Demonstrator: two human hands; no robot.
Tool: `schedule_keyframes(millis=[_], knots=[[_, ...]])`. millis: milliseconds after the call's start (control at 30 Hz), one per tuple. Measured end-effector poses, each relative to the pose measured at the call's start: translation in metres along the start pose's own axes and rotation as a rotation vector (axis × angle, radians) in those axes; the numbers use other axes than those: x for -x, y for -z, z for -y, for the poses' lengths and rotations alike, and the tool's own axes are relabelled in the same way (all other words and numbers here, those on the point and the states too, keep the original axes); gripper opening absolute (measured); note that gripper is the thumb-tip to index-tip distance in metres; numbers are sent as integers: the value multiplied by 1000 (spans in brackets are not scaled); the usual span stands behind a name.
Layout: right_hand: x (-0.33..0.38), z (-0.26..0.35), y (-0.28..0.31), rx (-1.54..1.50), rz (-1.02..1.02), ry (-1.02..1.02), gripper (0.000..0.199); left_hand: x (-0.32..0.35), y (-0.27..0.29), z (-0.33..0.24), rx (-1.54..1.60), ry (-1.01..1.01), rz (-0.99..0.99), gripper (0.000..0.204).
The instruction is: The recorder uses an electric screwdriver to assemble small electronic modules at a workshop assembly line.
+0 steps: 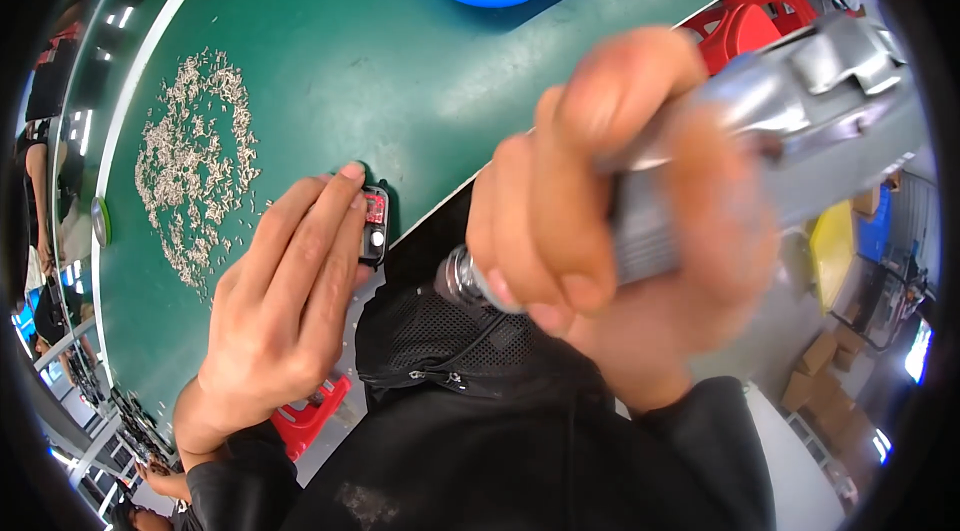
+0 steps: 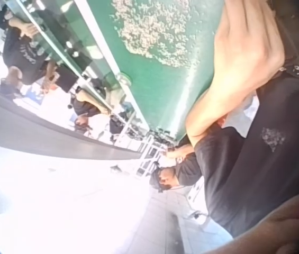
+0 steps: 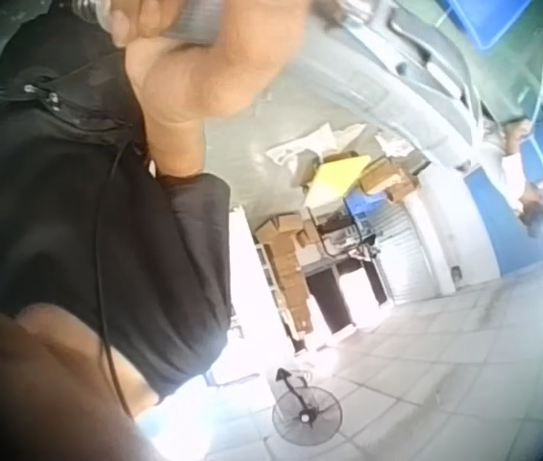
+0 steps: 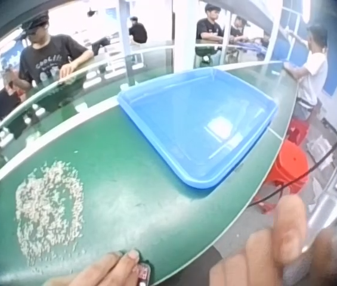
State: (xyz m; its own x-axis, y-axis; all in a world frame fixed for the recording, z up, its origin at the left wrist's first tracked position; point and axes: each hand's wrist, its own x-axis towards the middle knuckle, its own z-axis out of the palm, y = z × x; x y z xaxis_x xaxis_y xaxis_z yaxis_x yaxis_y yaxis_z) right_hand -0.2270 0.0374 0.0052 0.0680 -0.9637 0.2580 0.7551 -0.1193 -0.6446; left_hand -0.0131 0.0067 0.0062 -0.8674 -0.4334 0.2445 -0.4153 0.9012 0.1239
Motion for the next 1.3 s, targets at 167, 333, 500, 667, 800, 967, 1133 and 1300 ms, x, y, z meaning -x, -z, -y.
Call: schedule_keyframes(millis=[167,333,500,667,800,967,1133,1300], knots=[[-25,13,5,132,70,-12,36,7,-2,-2,-21,-12,29,42],[-38,2,5,194,103,-45,39,12,-7,3,-100,-50,6,41],[-43,-4,7,181,103,-62,36,11,-6,5,-118,-57,13,31],[-42,-16,4,164,62,-39,32,13,-11,4,-93,-18,-48,26],[-40,-13,0,198,54,-9,28,11,-9,9,-80,-69,-31,26],[-47,-15,-7,217,134,-81,25,12,-9,11,-48,-98,-72,26],[-51,-22,-5,201,228,-92,26,14,-9,10,53,-38,-82,25],[-54,-22,-5,306,372,-68,27,12,-13,15,3,-101,-152,31]])
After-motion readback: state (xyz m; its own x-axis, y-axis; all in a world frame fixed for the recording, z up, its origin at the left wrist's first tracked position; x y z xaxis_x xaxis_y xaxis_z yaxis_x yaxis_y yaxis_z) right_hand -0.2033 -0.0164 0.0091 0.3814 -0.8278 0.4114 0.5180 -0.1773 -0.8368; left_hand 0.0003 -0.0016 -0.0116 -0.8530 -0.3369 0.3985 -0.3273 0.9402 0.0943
